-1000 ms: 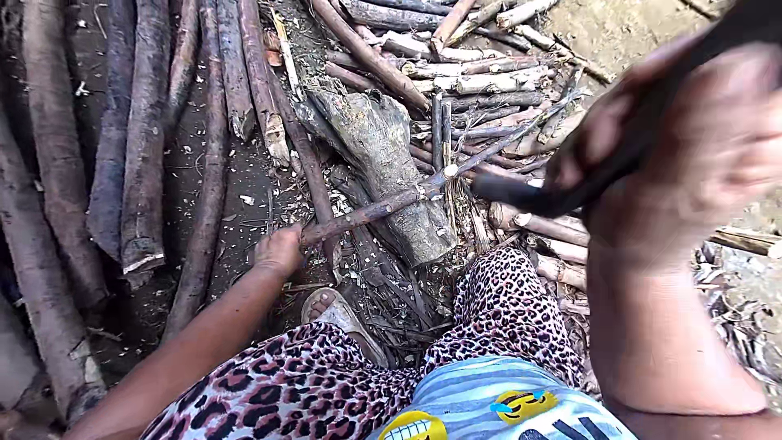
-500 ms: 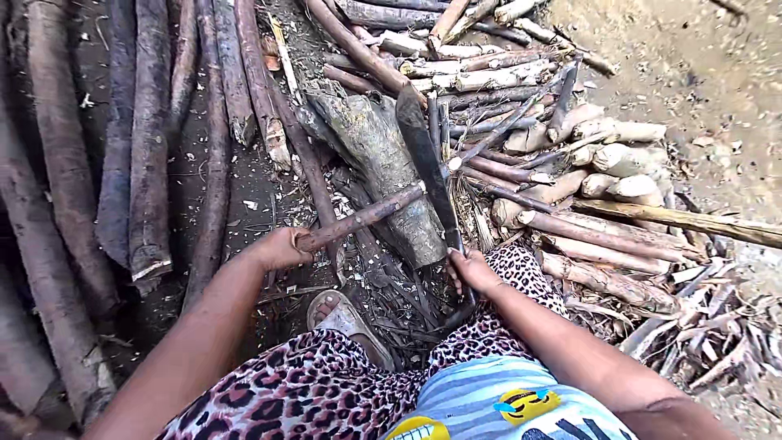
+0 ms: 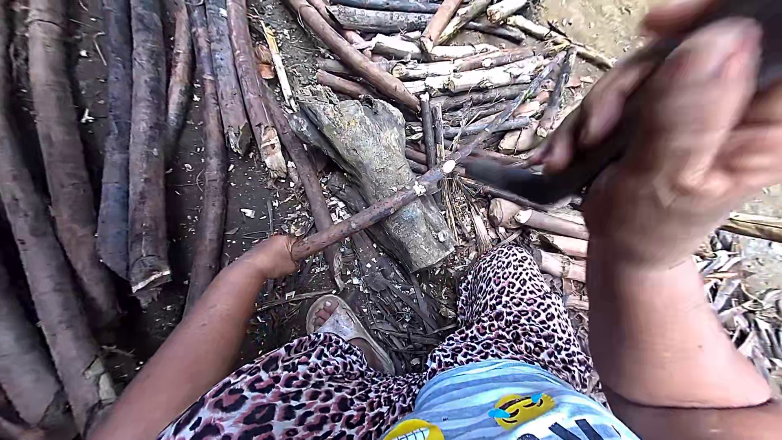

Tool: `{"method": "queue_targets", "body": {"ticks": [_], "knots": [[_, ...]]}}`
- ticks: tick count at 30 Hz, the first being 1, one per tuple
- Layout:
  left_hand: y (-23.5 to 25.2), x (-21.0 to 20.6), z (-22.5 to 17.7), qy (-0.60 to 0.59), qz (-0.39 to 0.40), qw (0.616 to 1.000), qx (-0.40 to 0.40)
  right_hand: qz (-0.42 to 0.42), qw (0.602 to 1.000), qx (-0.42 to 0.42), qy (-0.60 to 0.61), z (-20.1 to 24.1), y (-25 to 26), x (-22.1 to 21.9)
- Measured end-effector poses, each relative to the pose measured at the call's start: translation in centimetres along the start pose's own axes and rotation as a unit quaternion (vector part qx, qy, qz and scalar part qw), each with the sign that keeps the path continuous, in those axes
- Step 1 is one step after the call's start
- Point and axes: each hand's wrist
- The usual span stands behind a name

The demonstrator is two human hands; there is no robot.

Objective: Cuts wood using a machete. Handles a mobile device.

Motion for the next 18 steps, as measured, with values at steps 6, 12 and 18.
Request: {"method": "queue_targets", "body": {"ticks": [6, 12, 18], "knots": [[0.2, 0.0, 0.4, -0.01, 0.004, 1.0, -0.011, 0.086, 0.94, -0.217, -0.247, -6.7, -12.6, -2.0], [-0.9, 1.2, 0.3, 0.019, -0.022, 1.0, 0.005, 0.394, 0.643, -0.605, -0.256, -10.7, -19.3, -2.5], [-3.6, 1.6, -0.8, 0.078, -0.094, 0.992, 0.04, 0.164, 0.72, -0.674, 0.011, -8.0, -16.9, -1.1]]}}
Point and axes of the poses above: each hand's wrist, its own y-axis towards the middle knuckle, its own x-axis out of the back of the hand, z = x × y, and after that the axes turned 3 degrees about z, right-handed
